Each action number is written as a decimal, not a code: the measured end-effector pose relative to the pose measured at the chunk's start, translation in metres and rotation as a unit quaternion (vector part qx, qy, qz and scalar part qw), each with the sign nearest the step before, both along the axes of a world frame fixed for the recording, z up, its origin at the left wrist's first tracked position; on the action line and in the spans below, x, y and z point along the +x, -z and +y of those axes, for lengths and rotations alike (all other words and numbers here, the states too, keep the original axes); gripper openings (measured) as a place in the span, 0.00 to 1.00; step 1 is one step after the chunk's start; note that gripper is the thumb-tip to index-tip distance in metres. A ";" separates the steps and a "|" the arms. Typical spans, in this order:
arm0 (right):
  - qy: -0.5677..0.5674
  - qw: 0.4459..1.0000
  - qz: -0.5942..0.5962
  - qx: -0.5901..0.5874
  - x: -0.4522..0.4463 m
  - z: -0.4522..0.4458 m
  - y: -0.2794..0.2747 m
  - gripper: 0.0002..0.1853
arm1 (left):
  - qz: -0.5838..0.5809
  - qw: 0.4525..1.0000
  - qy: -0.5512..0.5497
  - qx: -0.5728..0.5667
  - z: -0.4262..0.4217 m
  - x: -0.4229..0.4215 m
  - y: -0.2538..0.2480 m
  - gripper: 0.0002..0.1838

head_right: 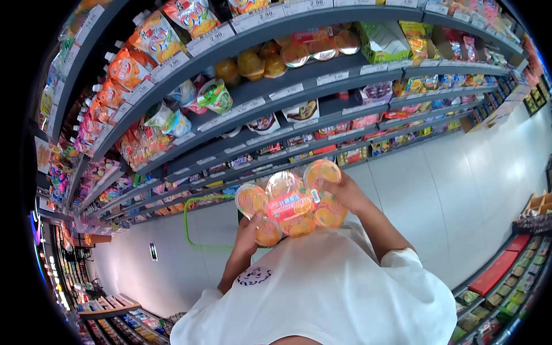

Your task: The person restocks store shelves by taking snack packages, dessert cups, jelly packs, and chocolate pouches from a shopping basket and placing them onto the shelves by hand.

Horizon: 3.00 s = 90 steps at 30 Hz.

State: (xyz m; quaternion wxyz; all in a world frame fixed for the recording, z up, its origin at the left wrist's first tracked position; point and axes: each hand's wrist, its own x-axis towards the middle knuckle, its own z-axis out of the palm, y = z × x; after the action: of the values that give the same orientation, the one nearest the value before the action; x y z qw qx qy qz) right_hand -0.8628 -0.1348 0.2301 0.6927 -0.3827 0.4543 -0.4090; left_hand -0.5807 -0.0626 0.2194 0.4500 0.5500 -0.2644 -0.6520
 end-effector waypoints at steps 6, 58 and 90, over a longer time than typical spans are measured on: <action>0.007 1.000 0.023 -0.006 -0.008 0.002 -0.014 0.28 | -0.017 0.998 0.043 -0.052 0.000 -0.004 -0.023 0.25; -0.018 0.998 -0.038 0.037 -0.033 -0.011 0.001 0.26 | -0.080 0.987 0.089 -0.108 0.004 -0.020 -0.043 0.27; -0.025 0.992 -0.097 0.081 -0.030 -0.017 0.014 0.26 | -0.051 0.997 0.050 -0.043 0.010 -0.011 -0.034 0.28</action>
State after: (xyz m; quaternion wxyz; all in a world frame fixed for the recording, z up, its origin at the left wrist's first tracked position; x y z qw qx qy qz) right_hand -0.8932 -0.1519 0.2158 0.7722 -0.2951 0.4066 -0.3889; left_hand -0.5915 -0.0527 0.2537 0.4261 0.5485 -0.3422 -0.6328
